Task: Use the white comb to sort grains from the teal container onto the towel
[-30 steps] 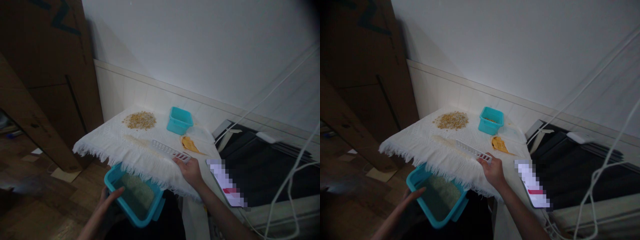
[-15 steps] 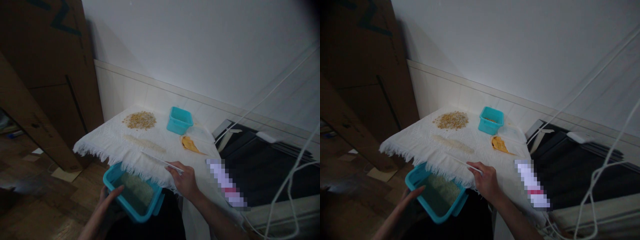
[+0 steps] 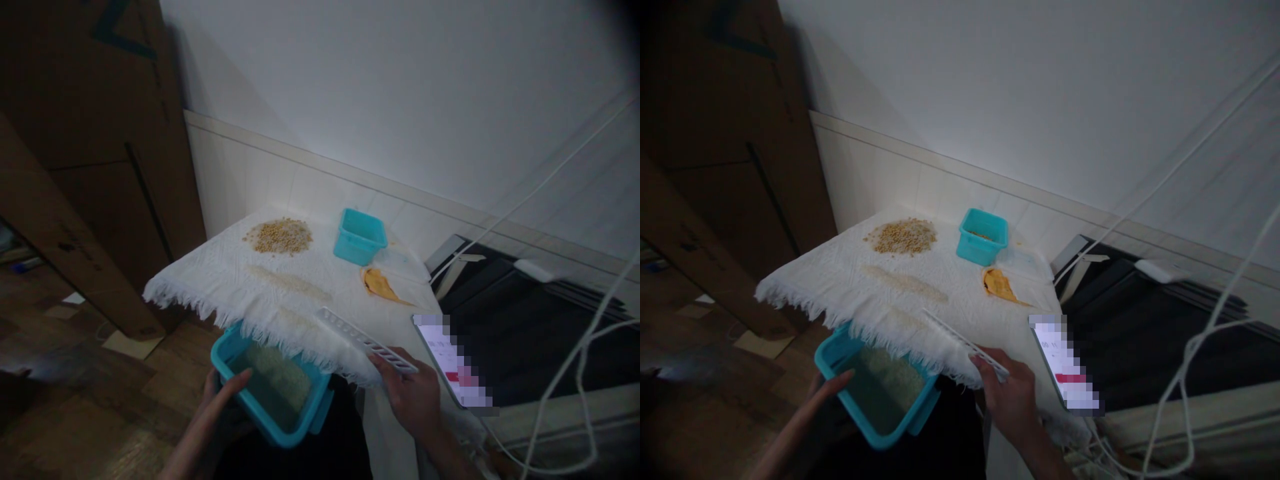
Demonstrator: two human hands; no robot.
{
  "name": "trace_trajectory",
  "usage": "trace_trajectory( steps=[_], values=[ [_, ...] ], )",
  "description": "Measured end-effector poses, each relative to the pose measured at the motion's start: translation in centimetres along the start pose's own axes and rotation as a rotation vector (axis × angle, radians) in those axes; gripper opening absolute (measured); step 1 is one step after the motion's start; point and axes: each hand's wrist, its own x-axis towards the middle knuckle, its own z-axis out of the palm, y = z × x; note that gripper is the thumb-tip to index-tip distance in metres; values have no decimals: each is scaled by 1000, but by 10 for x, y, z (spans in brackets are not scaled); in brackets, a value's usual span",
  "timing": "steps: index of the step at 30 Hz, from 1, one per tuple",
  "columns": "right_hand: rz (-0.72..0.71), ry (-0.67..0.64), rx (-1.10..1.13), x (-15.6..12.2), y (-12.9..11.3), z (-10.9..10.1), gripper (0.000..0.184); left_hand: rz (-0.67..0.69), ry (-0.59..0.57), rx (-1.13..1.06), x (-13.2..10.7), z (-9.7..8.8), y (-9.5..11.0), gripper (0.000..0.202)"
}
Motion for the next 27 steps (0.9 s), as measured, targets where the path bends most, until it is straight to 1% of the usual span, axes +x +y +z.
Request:
trace_trajectory(
  steps=[3,6,8,11,14,16,18,21,24,27],
  values=[
    [-87,-7,31,-15,-12,-2,26,3,-16,2,-1,1,0,101],
    [-167,15,108,-30,-22,3,26,-4,-36,1,-2,-1,0,104],
    [-198,34,156,-36,-25,5,26,0,-37,-11,-2,-3,1,107],
    [-181,30,111,-30,-25,5,25,13,-37,-25,-1,-4,2,109],
    [-141,25,-10,-8,-25,5,26,7,-24,3,1,-4,2,111],
    [-136,38,-32,6,-25,8,30,6,-10,27,3,-5,3,110],
    [-143,40,-14,11,-25,11,30,13,2,36,5,-7,4,109],
    [-205,-5,37,4,-27,12,27,17,16,36,5,-9,6,106],
    [-280,-60,85,-9,-32,9,32,6,16,42,1,-9,10,103],
    [-275,-49,106,-12,-33,11,32,3,-11,50,-4,-10,13,101]
  ],
)
